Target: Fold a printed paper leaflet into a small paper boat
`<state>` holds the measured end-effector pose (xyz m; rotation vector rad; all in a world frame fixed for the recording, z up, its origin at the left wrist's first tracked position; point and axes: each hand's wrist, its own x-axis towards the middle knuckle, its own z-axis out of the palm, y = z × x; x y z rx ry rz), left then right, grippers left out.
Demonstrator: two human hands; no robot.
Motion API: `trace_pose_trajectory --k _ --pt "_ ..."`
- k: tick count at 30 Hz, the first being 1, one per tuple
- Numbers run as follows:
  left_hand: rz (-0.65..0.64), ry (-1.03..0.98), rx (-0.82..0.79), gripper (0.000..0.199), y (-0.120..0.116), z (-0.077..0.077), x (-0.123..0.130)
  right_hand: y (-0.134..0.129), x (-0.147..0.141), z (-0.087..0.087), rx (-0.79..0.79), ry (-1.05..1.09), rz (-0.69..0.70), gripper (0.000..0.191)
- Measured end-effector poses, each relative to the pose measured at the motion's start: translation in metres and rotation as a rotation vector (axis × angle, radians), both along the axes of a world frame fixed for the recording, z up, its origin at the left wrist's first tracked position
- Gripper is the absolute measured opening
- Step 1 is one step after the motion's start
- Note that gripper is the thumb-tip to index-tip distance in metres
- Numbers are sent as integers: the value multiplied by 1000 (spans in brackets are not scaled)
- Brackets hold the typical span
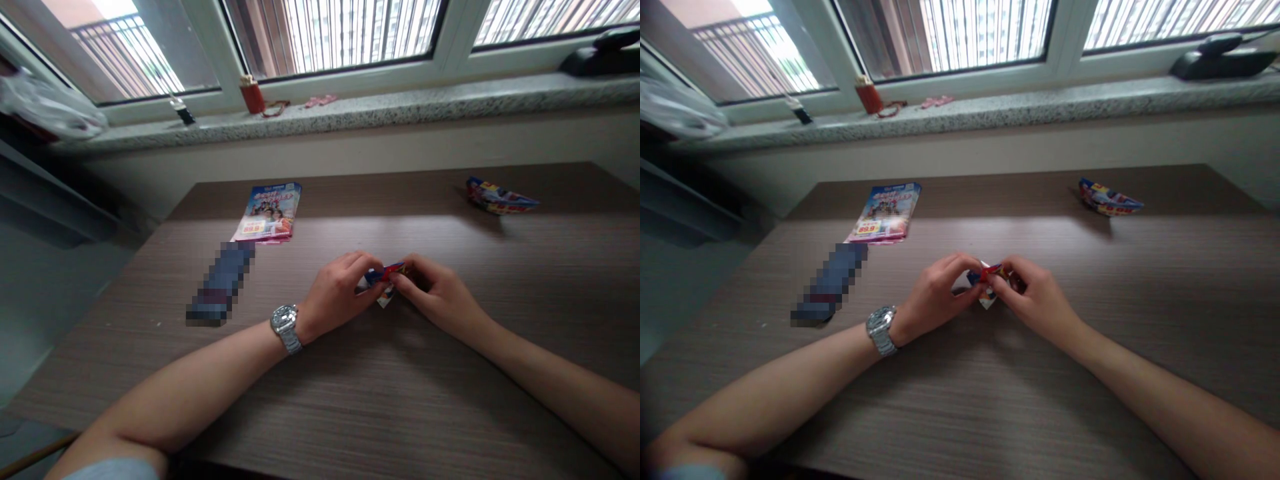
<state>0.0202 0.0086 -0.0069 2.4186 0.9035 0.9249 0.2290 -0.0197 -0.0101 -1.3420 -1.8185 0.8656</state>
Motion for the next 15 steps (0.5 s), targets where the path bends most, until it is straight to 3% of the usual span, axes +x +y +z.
trace_pose_trajectory --k 8,15 --pt "30 -11 -87 8 -1 0 0 -1 -1 3 22 27 2 15" --pt "20 -35 -94 7 -1 0 0 0 1 -1 15 92 -34 24"
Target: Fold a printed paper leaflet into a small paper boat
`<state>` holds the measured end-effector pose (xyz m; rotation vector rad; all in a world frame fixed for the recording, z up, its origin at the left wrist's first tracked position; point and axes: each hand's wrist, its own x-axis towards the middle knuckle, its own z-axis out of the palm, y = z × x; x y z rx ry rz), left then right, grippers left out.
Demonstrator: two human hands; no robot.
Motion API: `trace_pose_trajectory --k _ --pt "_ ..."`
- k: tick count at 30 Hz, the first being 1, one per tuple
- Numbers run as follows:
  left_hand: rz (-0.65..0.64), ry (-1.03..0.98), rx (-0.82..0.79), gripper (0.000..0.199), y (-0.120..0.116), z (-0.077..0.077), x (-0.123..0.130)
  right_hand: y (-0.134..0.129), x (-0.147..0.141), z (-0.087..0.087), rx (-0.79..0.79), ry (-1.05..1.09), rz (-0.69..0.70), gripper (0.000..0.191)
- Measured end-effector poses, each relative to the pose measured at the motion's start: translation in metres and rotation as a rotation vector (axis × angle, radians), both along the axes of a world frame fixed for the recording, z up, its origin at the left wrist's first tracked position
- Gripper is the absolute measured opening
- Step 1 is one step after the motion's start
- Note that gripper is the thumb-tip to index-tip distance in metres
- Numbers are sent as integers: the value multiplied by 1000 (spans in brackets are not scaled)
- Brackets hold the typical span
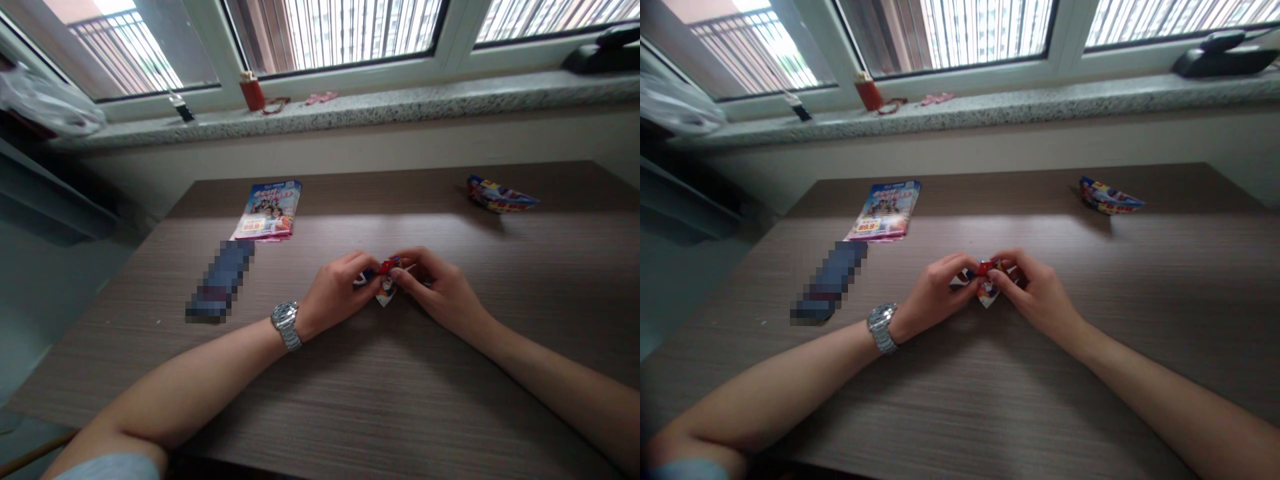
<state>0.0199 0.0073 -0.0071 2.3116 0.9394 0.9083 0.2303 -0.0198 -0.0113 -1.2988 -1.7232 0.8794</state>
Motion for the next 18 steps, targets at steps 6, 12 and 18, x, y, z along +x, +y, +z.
trace_pose_trajectory --k 6,12,18 --pt "-12 -10 -16 6 1 0 0 0 2 -2 20 -20 3 19" --pt "-44 5 -56 15 -1 4 -2 -1 2 2 67 -52 -10 16" --pt "-1 -65 -118 17 0 3 -3 -2 4 4 58 -41 39 29"
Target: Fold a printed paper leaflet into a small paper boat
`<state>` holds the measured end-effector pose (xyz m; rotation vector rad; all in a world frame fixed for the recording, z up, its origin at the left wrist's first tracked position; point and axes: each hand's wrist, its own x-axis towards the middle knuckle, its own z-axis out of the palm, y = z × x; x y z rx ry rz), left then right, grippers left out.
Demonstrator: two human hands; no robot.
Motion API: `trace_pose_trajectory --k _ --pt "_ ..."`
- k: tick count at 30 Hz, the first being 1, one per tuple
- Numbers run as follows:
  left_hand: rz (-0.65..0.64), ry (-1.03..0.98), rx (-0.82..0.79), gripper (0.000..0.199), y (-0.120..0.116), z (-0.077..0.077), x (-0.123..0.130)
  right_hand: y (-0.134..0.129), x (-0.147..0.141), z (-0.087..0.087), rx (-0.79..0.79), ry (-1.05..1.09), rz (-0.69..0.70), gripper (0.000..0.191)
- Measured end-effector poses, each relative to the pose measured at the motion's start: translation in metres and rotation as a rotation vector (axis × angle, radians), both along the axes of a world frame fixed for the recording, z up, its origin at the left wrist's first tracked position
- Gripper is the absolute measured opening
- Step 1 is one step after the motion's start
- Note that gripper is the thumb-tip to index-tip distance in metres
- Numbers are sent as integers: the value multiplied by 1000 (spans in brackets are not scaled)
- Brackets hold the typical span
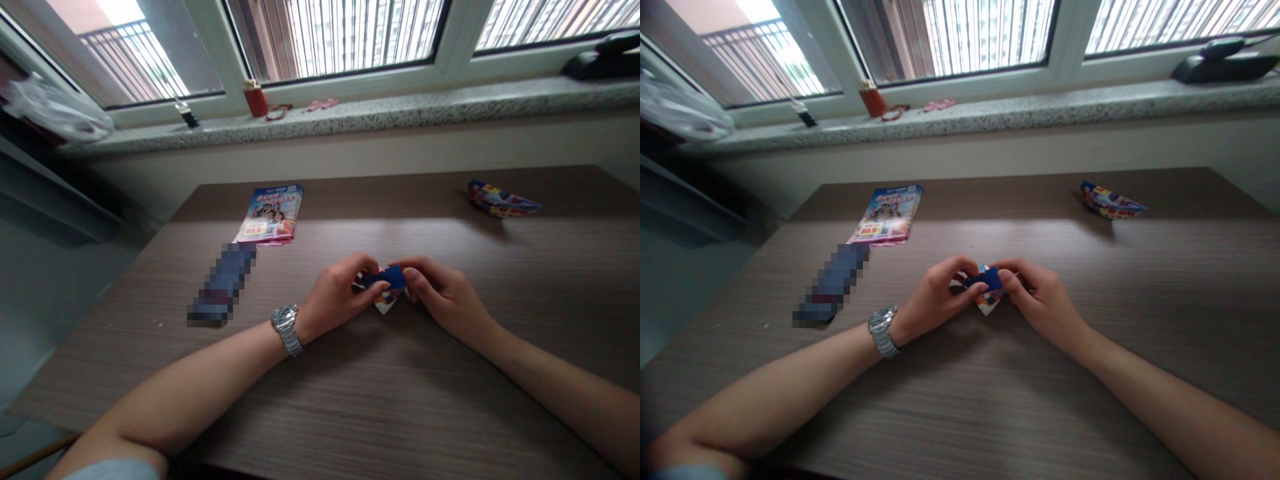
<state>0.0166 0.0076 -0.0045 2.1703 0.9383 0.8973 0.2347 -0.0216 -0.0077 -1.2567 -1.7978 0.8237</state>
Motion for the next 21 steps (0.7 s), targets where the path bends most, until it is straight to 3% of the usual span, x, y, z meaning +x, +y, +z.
trace_pose_trajectory --k 15,21 --pt "-22 -10 -70 15 5 -4 -3 5 2 -5 -69 -11 -26 26" --pt "-59 -22 -7 14 7 -2 -3 5 3 -5 -120 62 -14 26"
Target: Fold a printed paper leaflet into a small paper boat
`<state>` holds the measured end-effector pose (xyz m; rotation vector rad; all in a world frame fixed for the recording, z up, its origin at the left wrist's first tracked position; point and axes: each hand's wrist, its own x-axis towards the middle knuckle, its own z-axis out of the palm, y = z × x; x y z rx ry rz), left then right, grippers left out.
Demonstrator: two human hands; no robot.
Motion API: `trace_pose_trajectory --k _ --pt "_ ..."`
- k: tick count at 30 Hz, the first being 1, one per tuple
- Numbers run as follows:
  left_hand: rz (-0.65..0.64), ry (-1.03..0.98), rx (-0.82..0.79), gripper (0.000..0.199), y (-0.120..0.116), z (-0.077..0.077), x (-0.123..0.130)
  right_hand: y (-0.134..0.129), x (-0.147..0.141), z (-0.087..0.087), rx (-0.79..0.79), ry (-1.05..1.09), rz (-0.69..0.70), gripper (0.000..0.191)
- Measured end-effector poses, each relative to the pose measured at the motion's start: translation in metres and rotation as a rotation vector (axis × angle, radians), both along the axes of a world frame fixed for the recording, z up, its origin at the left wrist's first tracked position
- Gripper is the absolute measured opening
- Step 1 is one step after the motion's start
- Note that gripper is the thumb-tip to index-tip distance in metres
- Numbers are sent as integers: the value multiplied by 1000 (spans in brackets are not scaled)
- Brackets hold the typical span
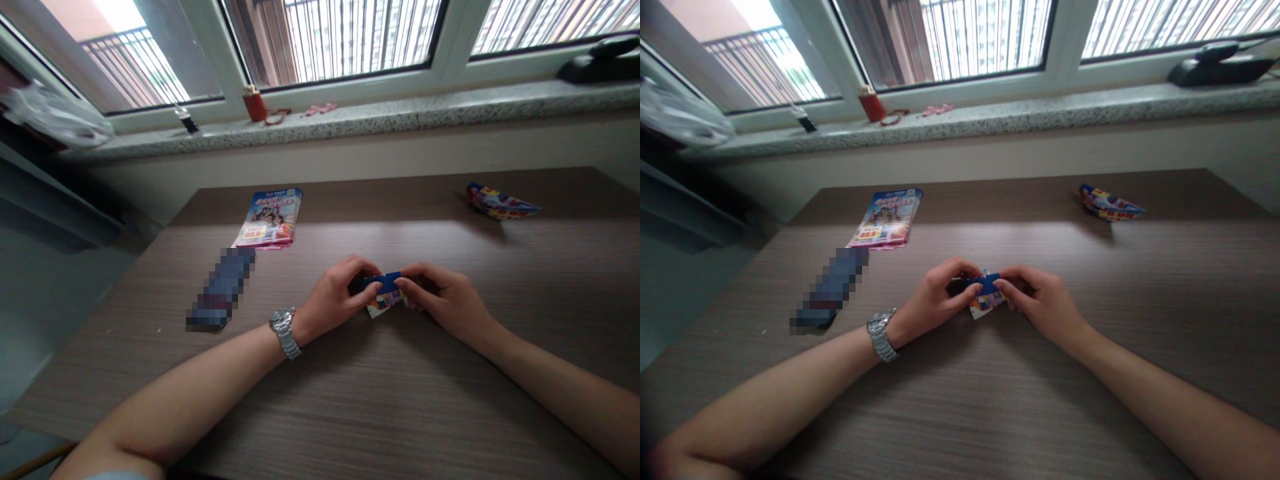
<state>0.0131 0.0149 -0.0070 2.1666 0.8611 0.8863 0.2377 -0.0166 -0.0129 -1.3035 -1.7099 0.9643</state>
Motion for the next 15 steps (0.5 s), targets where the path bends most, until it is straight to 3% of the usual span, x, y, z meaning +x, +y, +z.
trace_pose_trajectory --k 9,15 --pt "35 -58 79 11 2 0 -3 -5 4 -1 68 -5 -16 22" --pt "74 -104 161 14 2 1 -4 -4 7 -1 246 -50 -19 11"
